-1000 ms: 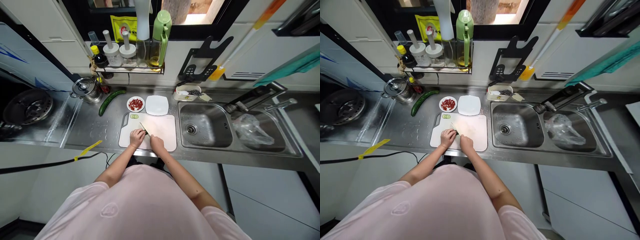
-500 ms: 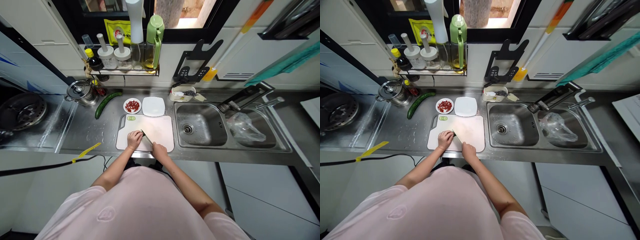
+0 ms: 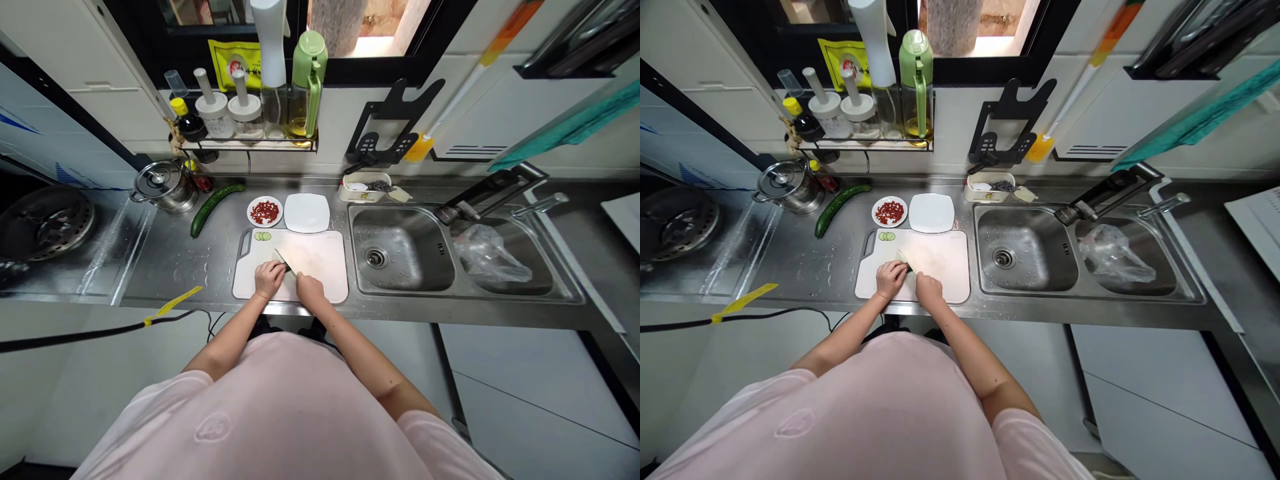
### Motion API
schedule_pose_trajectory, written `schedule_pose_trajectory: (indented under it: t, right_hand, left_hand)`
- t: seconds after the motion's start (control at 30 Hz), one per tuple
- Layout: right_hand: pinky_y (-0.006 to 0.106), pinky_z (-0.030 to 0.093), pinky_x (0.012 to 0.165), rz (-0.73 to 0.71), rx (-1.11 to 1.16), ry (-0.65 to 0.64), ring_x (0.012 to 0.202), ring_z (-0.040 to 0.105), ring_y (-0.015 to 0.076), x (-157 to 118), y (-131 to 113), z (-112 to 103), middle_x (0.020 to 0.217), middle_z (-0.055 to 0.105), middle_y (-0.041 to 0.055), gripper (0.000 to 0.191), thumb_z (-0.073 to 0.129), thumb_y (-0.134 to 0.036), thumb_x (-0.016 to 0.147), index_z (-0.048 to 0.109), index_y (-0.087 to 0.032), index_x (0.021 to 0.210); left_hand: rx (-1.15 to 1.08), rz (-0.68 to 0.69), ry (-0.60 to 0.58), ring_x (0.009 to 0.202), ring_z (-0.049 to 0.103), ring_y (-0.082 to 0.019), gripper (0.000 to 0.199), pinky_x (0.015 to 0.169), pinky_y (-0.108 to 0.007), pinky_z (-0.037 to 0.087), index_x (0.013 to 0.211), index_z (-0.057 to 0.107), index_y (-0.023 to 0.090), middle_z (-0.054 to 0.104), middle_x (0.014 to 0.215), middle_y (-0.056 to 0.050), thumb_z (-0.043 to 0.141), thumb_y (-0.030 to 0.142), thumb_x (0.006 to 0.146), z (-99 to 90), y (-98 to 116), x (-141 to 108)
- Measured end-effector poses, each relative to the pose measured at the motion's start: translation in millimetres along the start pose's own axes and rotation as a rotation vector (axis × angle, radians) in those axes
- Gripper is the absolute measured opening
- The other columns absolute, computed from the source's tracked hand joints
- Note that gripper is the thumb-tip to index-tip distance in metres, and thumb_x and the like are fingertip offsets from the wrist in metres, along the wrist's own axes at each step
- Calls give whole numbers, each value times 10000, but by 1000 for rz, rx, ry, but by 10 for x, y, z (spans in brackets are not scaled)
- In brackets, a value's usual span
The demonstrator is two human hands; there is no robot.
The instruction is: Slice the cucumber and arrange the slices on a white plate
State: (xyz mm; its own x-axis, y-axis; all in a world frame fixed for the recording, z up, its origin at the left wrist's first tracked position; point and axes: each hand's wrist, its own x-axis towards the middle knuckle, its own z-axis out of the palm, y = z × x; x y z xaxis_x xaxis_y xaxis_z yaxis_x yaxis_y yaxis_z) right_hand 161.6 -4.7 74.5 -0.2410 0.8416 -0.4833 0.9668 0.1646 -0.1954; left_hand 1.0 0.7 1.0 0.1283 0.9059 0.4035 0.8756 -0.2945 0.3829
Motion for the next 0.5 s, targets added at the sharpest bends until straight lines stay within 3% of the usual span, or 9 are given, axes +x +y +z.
schedule_pose_trajectory:
  t: [0.5]
  right_hand:
    - [294,423,727,55,-26,-79,908,634,224,-343,166,71,958,651,136,199,372,-140,908,499,-159,1060]
  left_hand:
    - [-6,-29,-27,906,575,-182,225,773,-327,364,961,679,257,660,985,-62,484,341,889,-31,28,9]
